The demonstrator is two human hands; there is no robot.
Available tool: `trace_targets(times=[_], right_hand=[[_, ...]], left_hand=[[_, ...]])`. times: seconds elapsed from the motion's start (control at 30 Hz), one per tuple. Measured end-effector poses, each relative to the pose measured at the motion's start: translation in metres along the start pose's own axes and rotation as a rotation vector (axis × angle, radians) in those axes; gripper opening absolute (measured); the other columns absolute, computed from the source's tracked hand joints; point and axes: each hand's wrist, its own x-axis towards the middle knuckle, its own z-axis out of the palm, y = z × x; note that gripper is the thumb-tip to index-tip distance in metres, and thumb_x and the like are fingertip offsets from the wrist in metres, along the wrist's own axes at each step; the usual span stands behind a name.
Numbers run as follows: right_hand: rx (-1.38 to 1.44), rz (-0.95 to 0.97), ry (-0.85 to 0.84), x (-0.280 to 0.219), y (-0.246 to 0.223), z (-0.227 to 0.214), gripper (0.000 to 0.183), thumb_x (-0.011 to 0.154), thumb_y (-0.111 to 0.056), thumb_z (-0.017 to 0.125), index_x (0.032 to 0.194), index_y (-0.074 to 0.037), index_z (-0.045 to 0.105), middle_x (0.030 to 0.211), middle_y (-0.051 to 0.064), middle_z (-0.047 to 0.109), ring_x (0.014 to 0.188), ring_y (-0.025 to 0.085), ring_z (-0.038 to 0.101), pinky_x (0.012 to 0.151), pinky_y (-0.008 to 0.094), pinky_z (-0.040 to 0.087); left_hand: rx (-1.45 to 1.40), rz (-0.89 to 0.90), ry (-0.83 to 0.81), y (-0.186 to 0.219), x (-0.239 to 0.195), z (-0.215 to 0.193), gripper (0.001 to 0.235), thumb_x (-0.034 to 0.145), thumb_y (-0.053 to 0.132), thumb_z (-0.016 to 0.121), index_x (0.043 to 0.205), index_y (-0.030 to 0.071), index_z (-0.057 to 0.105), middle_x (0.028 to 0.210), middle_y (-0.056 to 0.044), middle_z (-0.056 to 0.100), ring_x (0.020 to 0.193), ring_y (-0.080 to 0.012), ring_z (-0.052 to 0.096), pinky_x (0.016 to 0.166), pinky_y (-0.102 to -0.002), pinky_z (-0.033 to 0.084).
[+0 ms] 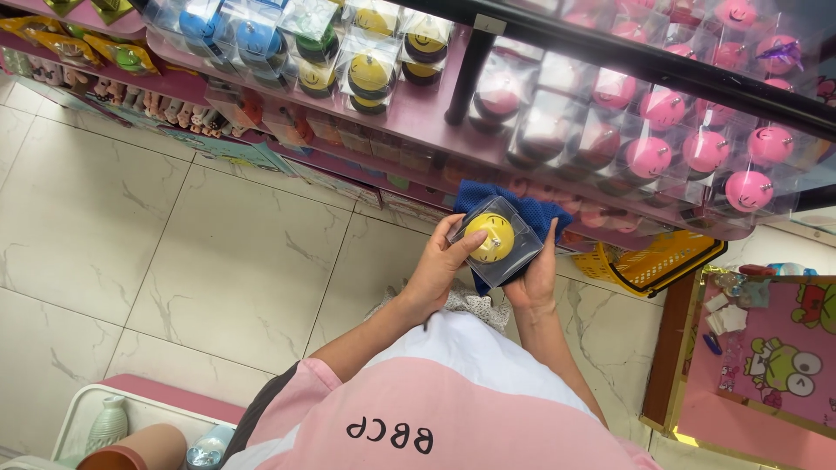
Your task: Wiping dust off various merchandise items and trophies on display shelves using a cloth.
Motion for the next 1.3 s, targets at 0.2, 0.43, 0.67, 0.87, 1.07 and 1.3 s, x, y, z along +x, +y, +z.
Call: trace_targets(times=[0.2, 0.43, 0.67, 0.87, 1.07, 1.3], right_hand=[[-0.183, 0.043, 0.106, 0.007, 0.007, -0.028, 0.049, 0.108, -0.049, 0.049, 0.124, -0.006, 0.065, 0.118, 0.007, 0.071, 0.105, 0.019, 0.070, 0.094, 0.036, 0.057], [-0.329, -0.086, 0.264, 0.008, 0.004, -0.054, 0.037, 0.108, -0.038, 0.058, 0.122, -0.004, 0.067, 0.114, 0.007, 0.073, 0.101, 0.018, 0.070, 0.092, 0.035, 0.058], [-0.222, -0.052, 0.060, -0.004, -0.024, -0.018, 0.045, 0.106, -0.042, 0.047, 0.126, -0.006, 0.065, 0.123, 0.009, 0.073, 0.111, 0.022, 0.071, 0.101, 0.037, 0.056], [-0.210, 0.068, 0.074, 0.012, -0.002, -0.050, 0.037, 0.110, -0.033, 0.053, 0.126, -0.003, 0.067, 0.123, 0.009, 0.072, 0.109, 0.021, 0.069, 0.097, 0.037, 0.056], [-0.056, 0.085, 0.056, 0.016, -0.003, -0.069, 0.033, 0.109, -0.029, 0.057, 0.123, 0.000, 0.067, 0.119, 0.012, 0.073, 0.107, 0.026, 0.070, 0.097, 0.041, 0.058], [-0.111, -0.030, 0.140, 0.005, -0.019, -0.059, 0.037, 0.107, -0.032, 0.053, 0.122, -0.001, 0.067, 0.122, 0.013, 0.072, 0.111, 0.028, 0.070, 0.101, 0.044, 0.058]], left_hand=[[0.142, 0.127, 0.018, -0.001, 0.002, -0.013, 0.050, 0.088, 0.024, 0.078, 0.131, 0.006, 0.059, 0.117, -0.005, 0.067, 0.109, -0.0114, 0.061, 0.100, -0.028, 0.047], [0.169, 0.010, 0.014, 0.000, 0.007, -0.028, 0.052, 0.089, 0.029, 0.078, 0.131, 0.004, 0.061, 0.113, -0.006, 0.068, 0.104, -0.0151, 0.065, 0.092, -0.037, 0.053], [0.165, -0.116, -0.035, -0.004, 0.008, -0.023, 0.052, 0.086, 0.027, 0.079, 0.128, 0.007, 0.058, 0.113, -0.007, 0.067, 0.103, -0.0172, 0.069, 0.079, -0.037, 0.061], [0.155, -0.098, -0.006, -0.008, 0.020, -0.034, 0.052, 0.088, 0.029, 0.080, 0.129, 0.005, 0.059, 0.113, -0.007, 0.068, 0.103, -0.0163, 0.067, 0.080, -0.035, 0.057], [0.005, 0.008, 0.111, 0.007, 0.055, -0.069, 0.057, 0.084, 0.037, 0.081, 0.128, 0.008, 0.058, 0.114, -0.008, 0.069, 0.103, -0.0181, 0.065, 0.083, -0.040, 0.053], [-0.192, 0.185, 0.212, 0.034, 0.162, -0.136, 0.065, 0.082, 0.036, 0.086, 0.128, -0.006, 0.064, 0.125, -0.021, 0.068, 0.112, -0.0310, 0.067, 0.099, -0.048, 0.053]])
